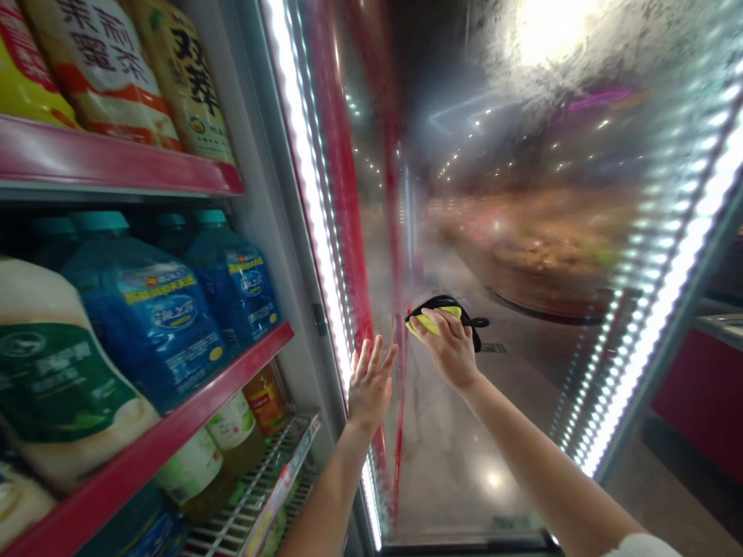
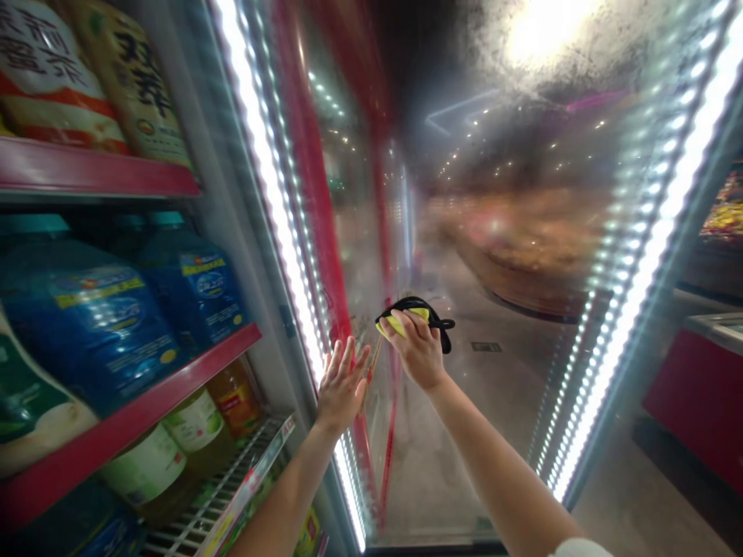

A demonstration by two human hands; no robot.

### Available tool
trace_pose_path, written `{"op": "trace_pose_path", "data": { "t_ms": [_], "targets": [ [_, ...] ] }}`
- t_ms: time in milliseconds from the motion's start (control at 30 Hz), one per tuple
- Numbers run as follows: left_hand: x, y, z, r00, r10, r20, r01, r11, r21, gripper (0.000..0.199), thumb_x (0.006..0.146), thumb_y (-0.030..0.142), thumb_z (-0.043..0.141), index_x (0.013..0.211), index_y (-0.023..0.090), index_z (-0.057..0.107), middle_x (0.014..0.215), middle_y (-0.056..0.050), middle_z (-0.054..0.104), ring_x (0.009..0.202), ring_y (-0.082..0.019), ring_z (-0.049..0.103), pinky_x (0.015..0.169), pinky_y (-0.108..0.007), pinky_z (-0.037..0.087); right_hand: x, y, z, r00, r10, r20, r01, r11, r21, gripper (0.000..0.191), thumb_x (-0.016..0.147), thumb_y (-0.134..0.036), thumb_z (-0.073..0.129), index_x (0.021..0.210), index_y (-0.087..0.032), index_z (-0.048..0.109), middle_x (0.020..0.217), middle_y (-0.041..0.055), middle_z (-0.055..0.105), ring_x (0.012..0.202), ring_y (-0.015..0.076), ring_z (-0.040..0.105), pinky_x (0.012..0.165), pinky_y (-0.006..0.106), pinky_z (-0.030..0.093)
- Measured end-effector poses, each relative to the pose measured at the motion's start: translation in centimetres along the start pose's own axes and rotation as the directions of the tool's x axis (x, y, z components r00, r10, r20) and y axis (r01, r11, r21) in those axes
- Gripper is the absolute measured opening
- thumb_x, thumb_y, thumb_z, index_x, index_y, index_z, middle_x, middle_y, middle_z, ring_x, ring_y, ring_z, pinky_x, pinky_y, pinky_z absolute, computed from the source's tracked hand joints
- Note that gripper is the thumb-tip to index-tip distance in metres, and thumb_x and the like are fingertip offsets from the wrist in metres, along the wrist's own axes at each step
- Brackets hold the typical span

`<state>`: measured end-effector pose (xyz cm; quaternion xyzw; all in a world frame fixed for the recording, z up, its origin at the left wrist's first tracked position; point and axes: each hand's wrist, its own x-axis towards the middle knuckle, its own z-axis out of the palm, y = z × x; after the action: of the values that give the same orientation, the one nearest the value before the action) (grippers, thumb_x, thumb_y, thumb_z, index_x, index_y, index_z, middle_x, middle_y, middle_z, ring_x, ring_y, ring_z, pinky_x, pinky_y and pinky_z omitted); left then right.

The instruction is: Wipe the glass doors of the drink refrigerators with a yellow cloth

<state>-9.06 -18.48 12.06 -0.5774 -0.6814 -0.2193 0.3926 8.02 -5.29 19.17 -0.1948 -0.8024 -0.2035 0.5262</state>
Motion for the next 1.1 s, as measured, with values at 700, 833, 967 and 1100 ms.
{"op": "trace_pose_path", "data": {
  "t_ms": [700,833,967,1100],
  "targets": [
    [-0.3,-0.4,2.2,0.999,0.023,-0.023,-0.025,0.993,-0.111,0.087,0.086,0.008,0.071,0.160,0.034,0.032,0.168,-0.005,0.026,0.156,-0.029,0.021,0.124,-0.053,0.037,3.6,-4.0,1.8,0.999,-0.050,0.011,0.049,0.997,0.056,0.046,0.099,-0.030,0.063,0.144,-0.039,0.058,0.136,0.0069,0.064,0.126,0.0271,0.050,0.093,0.037,0.042],
    [-0.3,-1.7,1.7,0.996,0.092,0.003,-0.090,0.981,-0.171,0.085,0.081,0.004,0.074,0.155,0.029,0.042,0.164,-0.006,0.037,0.153,-0.026,0.030,0.121,-0.046,0.044,4.3,-4.7,2.0,0.979,-0.188,0.074,0.179,0.978,0.110,0.036,0.101,-0.031,0.060,0.136,-0.038,0.065,0.136,0.0051,0.066,0.128,0.0249,0.049,0.095,0.037,0.040],
    [-0.5,-2.9,1.6,0.989,0.145,-0.031,-0.148,0.961,-0.233,0.078,0.083,0.000,0.065,0.153,0.028,0.045,0.160,-0.005,0.046,0.149,-0.023,0.038,0.118,-0.044,0.048,4.7,-4.3,1.8,0.958,-0.269,0.097,0.255,0.957,0.141,0.036,0.102,-0.030,0.059,0.136,-0.040,0.065,0.134,0.0043,0.067,0.128,0.0248,0.050,0.096,0.038,0.037],
    [-0.8,-3.1,2.1,0.990,0.135,-0.049,-0.143,0.959,-0.243,0.067,0.091,0.002,0.053,0.152,0.027,0.047,0.160,-0.004,0.046,0.149,-0.023,0.039,0.120,-0.046,0.046,6.1,-5.3,2.2,0.920,-0.360,0.156,0.341,0.930,0.134,0.031,0.101,-0.032,0.059,0.130,-0.036,0.069,0.135,0.0066,0.066,0.128,0.0260,0.049,0.090,0.037,0.038]
  ]
}}
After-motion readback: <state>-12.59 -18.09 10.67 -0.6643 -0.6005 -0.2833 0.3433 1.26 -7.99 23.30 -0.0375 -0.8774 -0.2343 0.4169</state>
